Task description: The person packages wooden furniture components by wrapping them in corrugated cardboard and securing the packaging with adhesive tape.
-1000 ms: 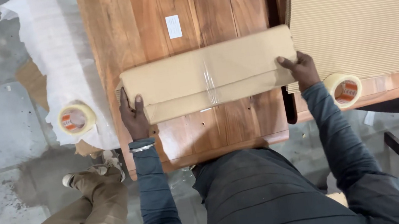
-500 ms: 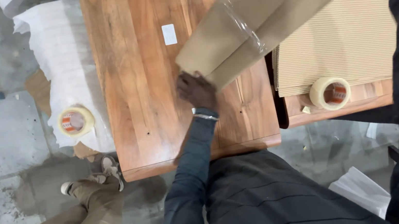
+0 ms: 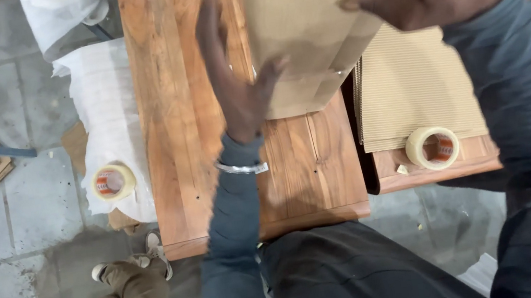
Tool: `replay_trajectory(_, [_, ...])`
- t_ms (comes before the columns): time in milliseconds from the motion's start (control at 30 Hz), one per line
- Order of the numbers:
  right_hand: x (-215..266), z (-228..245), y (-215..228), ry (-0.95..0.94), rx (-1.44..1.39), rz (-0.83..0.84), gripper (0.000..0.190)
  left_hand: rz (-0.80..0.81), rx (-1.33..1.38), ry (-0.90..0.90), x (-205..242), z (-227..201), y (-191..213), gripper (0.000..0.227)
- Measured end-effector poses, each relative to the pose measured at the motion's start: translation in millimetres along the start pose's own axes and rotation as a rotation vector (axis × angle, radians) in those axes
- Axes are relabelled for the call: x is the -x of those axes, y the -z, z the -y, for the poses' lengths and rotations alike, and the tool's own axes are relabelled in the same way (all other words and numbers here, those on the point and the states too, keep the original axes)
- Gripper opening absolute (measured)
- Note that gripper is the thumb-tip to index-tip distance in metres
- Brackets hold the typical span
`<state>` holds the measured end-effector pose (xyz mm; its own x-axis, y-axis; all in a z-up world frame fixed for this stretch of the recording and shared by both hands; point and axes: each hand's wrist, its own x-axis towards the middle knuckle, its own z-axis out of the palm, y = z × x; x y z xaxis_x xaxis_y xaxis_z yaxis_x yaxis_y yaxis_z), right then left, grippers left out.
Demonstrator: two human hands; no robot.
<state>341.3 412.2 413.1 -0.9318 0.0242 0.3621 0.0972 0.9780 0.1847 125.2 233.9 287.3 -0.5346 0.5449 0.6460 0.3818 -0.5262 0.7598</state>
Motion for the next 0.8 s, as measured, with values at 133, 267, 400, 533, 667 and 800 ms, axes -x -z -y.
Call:
replay_trajectory(133, [-13.3, 38.0, 10.7, -0.018, 0.001, -0.060, 0.053, 0.177, 0.124, 0.062, -48.8, -1.7, -15.9, 0.081])
replay_trajectory(267, [22.2, 44.9, -54.9, -0.413, -0.400, -0.808, 0.088, 0.306, 0.232, 0.125, -48.8, -3.3, -26.0, 0.070])
replay_trajectory(400, [8.8, 73.0, -49.9, -0.788, -1.129, -0.831, 0.105, 0.224, 0.230, 0.099, -39.8, -5.1, -29.5, 0.068])
replay_trajectory(533, [2.7, 62.4, -56.9, -0.965, -1.295, -0.804, 0.109, 0.115, 0.169, 0.159, -36.3, -19.3, -39.2, 0.058])
replay_trajectory(667, [23.8, 38.7, -110.6, -0.701, -0.601, -0.848, 0.095, -0.048, 0.060, 0.093, -37.5, -11.6, -47.8, 0.060])
replay_trajectory(800, [34.4, 66.3, -131.2, -0.662, 0.306, -0.797, 0.098, -0.108, -0.110, 0.024, -34.6, -1.4, -45.7, 0.065])
